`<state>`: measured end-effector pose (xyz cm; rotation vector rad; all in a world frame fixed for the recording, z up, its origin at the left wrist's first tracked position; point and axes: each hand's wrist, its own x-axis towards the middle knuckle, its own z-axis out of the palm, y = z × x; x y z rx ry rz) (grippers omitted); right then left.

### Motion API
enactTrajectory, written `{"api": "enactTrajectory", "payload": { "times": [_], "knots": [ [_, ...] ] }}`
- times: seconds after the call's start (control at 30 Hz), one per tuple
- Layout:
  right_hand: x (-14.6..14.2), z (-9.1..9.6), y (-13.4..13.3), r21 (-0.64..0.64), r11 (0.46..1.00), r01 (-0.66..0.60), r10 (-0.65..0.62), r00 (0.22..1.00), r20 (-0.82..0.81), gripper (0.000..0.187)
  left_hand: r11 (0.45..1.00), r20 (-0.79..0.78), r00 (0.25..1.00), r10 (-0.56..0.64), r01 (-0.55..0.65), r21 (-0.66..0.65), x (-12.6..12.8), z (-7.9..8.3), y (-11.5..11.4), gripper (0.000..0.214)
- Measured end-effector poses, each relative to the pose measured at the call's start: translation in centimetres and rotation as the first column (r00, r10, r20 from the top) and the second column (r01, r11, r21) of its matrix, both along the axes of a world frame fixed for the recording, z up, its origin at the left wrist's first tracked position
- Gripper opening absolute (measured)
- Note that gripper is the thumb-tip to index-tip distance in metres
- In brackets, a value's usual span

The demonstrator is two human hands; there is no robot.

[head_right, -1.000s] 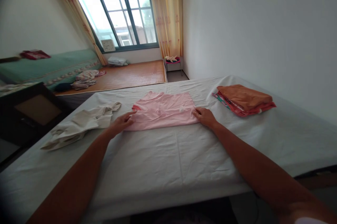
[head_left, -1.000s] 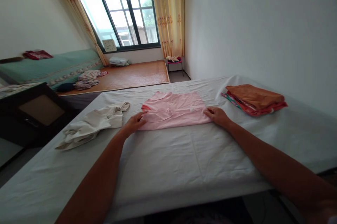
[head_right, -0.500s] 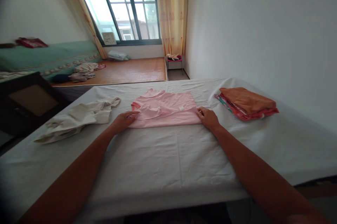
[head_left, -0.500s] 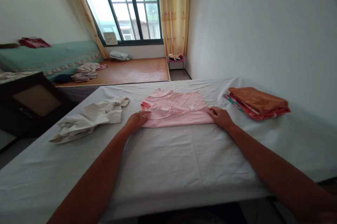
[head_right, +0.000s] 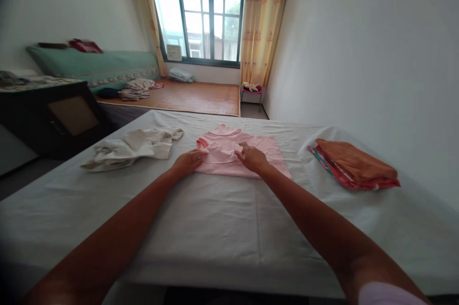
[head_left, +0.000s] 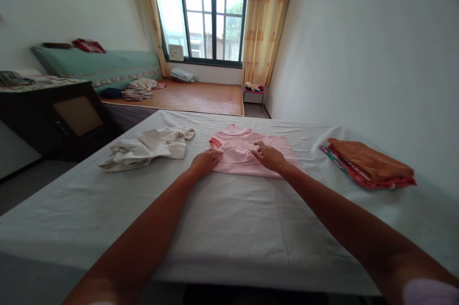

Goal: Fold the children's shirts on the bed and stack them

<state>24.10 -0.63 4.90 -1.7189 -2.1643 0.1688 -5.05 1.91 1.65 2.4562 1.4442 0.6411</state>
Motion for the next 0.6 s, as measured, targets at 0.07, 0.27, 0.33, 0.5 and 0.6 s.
{"api": "enactTrajectory", "payload": {
  "times": [0.07, 0.27, 0.33, 0.5, 0.6],
  "knots": [
    [-2.2, -0.6, 2.1, -0.079, 0.995, 0.067, -0.068, 0.998, -0.005, 0.046, 0.999, 0.038, 0.999, -0.033, 0.033, 0.003, -0.4, -0.3, 0.1, 0.042],
    [-3.8, -2.7, 4.9, 0.000, 1.000, 0.028, -0.027, 0.953, -0.301, 0.034, 0.998, 0.149, 0.987, -0.056, 0.054, 0.018, -0.8, -0.4, 0.6, 0.048],
    [-3.6, -3.0, 4.7, 0.097, 0.992, 0.077, -0.043, 0.950, -0.309, 0.034, 1.000, 0.139, 0.990, 0.014, -0.018, 0.024, -0.7, -0.2, 0.5, 0.046],
    [-4.6, -3.7, 2.6, 0.257, 0.964, -0.062, 0.056, 0.998, 0.028, 0.040, 0.977, 0.000, 0.996, 0.087, -0.085, 0.194, 0.6, -0.1, -0.3, 0.043],
    [-5.5, -4.4, 1.4, 0.098, 0.926, -0.364, 0.347, 0.925, 0.155, 0.045, 0.981, -0.137, 0.987, -0.080, 0.102, 0.163, 1.5, -0.5, -0.8, 0.043]
  ]
}}
